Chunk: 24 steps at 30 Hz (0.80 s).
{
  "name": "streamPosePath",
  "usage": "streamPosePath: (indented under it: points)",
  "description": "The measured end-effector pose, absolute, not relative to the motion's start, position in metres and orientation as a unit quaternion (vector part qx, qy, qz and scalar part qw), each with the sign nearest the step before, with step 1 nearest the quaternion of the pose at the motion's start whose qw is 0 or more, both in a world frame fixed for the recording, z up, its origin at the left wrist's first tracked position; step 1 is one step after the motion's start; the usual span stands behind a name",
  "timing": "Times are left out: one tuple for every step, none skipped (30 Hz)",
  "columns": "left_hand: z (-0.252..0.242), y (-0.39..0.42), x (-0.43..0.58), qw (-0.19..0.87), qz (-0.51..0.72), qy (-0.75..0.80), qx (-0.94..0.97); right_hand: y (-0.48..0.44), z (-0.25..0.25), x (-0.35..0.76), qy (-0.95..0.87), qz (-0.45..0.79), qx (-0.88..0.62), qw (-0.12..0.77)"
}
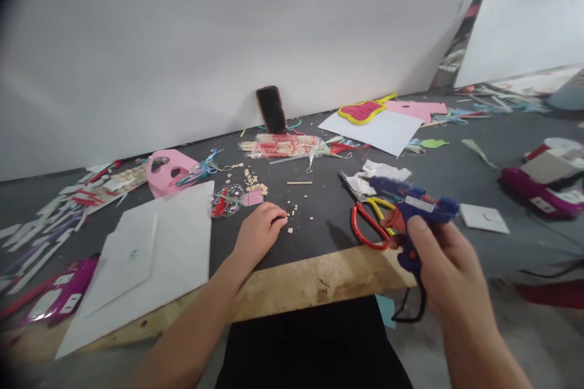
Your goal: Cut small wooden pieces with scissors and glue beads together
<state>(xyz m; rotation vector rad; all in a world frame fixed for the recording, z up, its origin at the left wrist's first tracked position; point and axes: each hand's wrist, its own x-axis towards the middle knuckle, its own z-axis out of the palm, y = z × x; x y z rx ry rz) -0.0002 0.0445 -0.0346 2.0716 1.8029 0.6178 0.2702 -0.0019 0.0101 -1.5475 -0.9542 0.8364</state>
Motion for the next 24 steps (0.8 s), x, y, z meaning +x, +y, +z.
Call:
streamPosePath:
  points:
    - [-0.034, 0.045, 0.001, 0.159, 0.21, 0.635, 0.726, -0.006, 0.004, 0.27, -0.414, 0.369, -0.645, 0.526]
    - [-0.032, 0.045, 0.001, 0.158, 0.209, 0.637, 0.725, -0.01, -0.003, 0.269, -0.431, 0.386, -0.635, 0.512]
    - [-0.031, 0.045, 0.002, 0.16, 0.217, 0.636, 0.723, -0.015, -0.008, 0.267, -0.45, 0.403, -0.622, 0.498]
    - [-0.029, 0.044, 0.003, 0.169, 0.236, 0.634, 0.717, -0.02, -0.012, 0.264, -0.464, 0.416, -0.608, 0.491]
    - [-0.027, 0.043, 0.004, 0.189, 0.262, 0.632, 0.704, -0.024, -0.015, 0.259, -0.478, 0.433, -0.592, 0.484]
    - [-0.024, 0.04, 0.005, 0.227, 0.295, 0.629, 0.683, -0.029, -0.017, 0.254, -0.485, 0.443, -0.578, 0.485]
    - [-0.022, 0.038, 0.006, 0.282, 0.332, 0.623, 0.65, -0.033, -0.018, 0.248, -0.486, 0.451, -0.566, 0.49]
    - [-0.019, 0.034, 0.007, 0.352, 0.371, 0.612, 0.604, -0.037, -0.018, 0.242, -0.482, 0.457, -0.557, 0.499]
    - [-0.017, 0.031, 0.009, 0.431, 0.409, 0.591, 0.546, -0.041, -0.019, 0.237, -0.478, 0.461, -0.549, 0.508]
    - [-0.015, 0.027, 0.011, 0.505, 0.444, 0.563, 0.48, -0.044, -0.019, 0.232, -0.48, 0.467, -0.537, 0.512]
    - [-0.013, 0.023, 0.013, 0.569, 0.474, 0.528, 0.416, -0.047, -0.019, 0.228, -0.487, 0.475, -0.523, 0.512]
    - [-0.012, 0.019, 0.015, 0.616, 0.498, 0.494, 0.359, -0.049, -0.02, 0.225, -0.497, 0.485, -0.508, 0.51]
    - [-0.011, 0.015, 0.017, 0.648, 0.514, 0.464, 0.316, -0.05, -0.021, 0.223, -0.504, 0.495, -0.493, 0.508]
    - [-0.011, 0.012, 0.019, 0.67, 0.525, 0.442, 0.284, -0.052, -0.022, 0.221, -0.506, 0.502, -0.484, 0.508]
    - [-0.011, 0.009, 0.02, 0.682, 0.533, 0.427, 0.262, -0.053, -0.023, 0.219, -0.503, 0.508, -0.48, 0.509]
    - [-0.011, 0.007, 0.021, 0.689, 0.539, 0.417, 0.246, -0.053, -0.024, 0.218, -0.5, 0.513, -0.478, 0.508]
    - [-0.012, 0.005, 0.022, 0.693, 0.545, 0.41, 0.235, -0.054, -0.024, 0.217, -0.499, 0.517, -0.477, 0.505]
    - [-0.013, 0.003, 0.022, 0.695, 0.549, 0.405, 0.227, -0.054, -0.025, 0.216, -0.502, 0.521, -0.475, 0.501]
    - [-0.014, 0.003, 0.022, 0.694, 0.553, 0.403, 0.224, -0.053, -0.025, 0.216, -0.505, 0.522, -0.474, 0.498]
    - [-0.015, 0.002, 0.022, 0.69, 0.555, 0.406, 0.227, -0.053, -0.025, 0.215, -0.51, 0.521, -0.472, 0.495]
    - [-0.017, 0.003, 0.021, 0.68, 0.556, 0.416, 0.237, -0.051, -0.026, 0.215, -0.514, 0.516, -0.474, 0.494]
    - [-0.019, 0.003, 0.019, 0.662, 0.555, 0.435, 0.254, -0.05, -0.026, 0.215, -0.518, 0.506, -0.479, 0.496]
    - [-0.02, 0.004, 0.017, 0.633, 0.552, 0.465, 0.282, -0.048, -0.027, 0.215, -0.521, 0.494, -0.485, 0.499]
    - [-0.021, 0.004, 0.014, 0.595, 0.544, 0.499, 0.318, -0.046, -0.028, 0.216, -0.525, 0.484, -0.49, 0.5]
